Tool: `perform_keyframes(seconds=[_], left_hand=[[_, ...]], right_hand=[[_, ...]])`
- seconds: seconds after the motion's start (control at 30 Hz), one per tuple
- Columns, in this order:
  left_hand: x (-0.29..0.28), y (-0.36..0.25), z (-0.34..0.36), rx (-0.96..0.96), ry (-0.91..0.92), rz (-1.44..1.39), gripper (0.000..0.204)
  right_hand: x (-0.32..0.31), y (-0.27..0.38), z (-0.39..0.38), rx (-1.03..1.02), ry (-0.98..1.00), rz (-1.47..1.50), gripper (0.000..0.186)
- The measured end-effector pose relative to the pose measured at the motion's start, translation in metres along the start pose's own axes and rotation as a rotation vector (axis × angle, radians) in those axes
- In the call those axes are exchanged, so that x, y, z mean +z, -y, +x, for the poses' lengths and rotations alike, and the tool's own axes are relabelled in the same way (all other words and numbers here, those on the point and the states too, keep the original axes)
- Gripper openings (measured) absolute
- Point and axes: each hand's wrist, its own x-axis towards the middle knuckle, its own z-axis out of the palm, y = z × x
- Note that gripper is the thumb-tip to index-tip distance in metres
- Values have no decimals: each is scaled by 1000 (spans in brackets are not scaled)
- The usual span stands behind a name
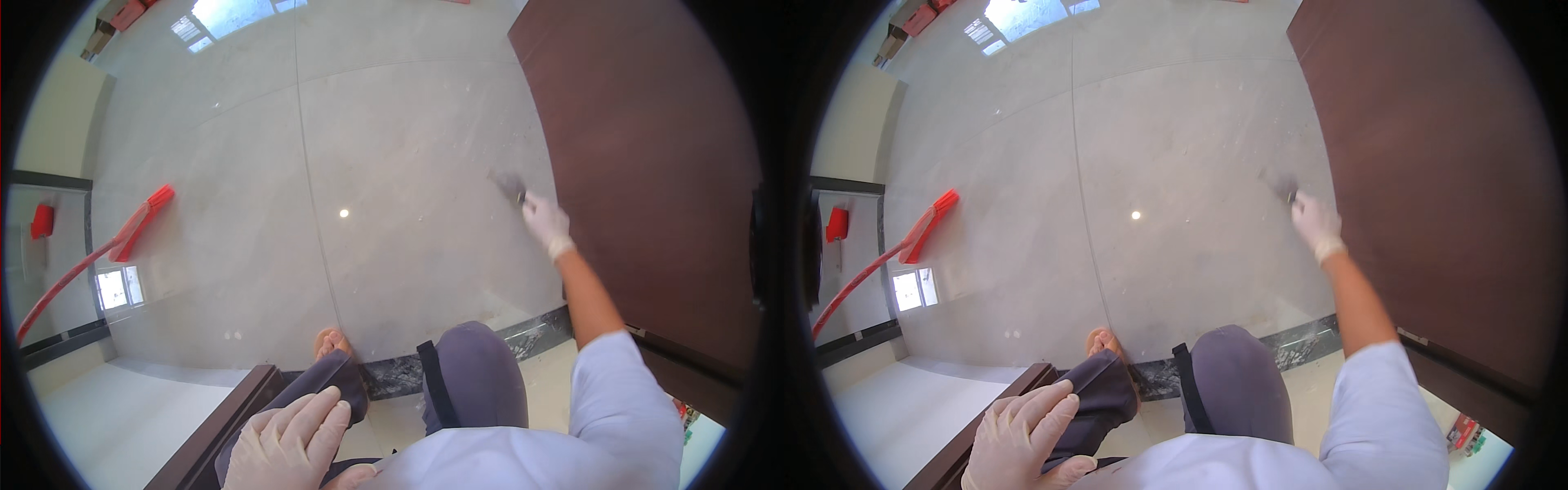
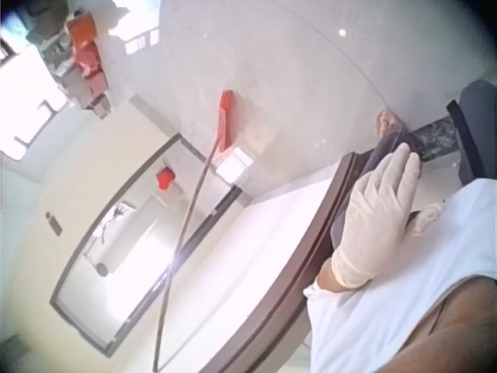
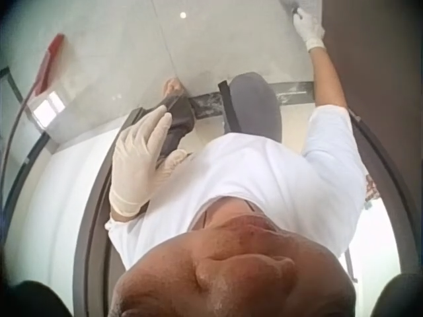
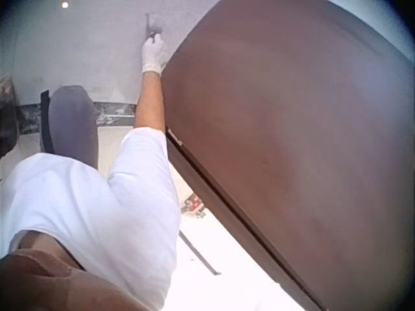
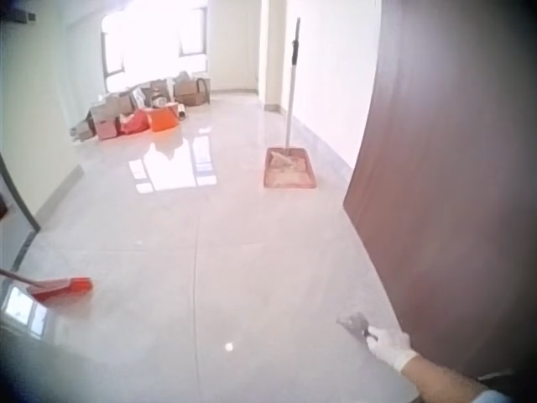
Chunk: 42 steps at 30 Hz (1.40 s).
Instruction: Sweep the floor and scrape off debris using a scraper tool.
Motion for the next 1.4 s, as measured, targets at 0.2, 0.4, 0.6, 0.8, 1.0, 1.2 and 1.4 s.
perform_keyframes(seconds=[0.2, 0.4, 0.6, 0.8, 1.0, 1.2, 1.4], left_hand=[[1, -1, 2, 40, -12, 28, 62], [-11, -5, 1, 3, -40, -112, 61], [2, 0, 1, 56, -92, 36, 55], [-10, -2, -6, -75, -14, -124, 59], [-7, 2, -5, -32, 1, -144, 58], [-8, 4, -9, -128, 0, -149, 57], [-5, 8, -5, -86, 19, -175, 57]], right_hand=[[-2, 20, 34, -21, -32, 18, 33], [19, 24, 1, -6, 111, -86, 36], [-23, 37, 89, 55, -10, 41, 37], [-11, 36, 27, 3, 69, -125, 35], [-33, 20, 151, 69, -124, -28, 36], [-4, 23, 104, -30, -98, -95, 37], [-31, 67, 179, -18, -12, -58, 36]])
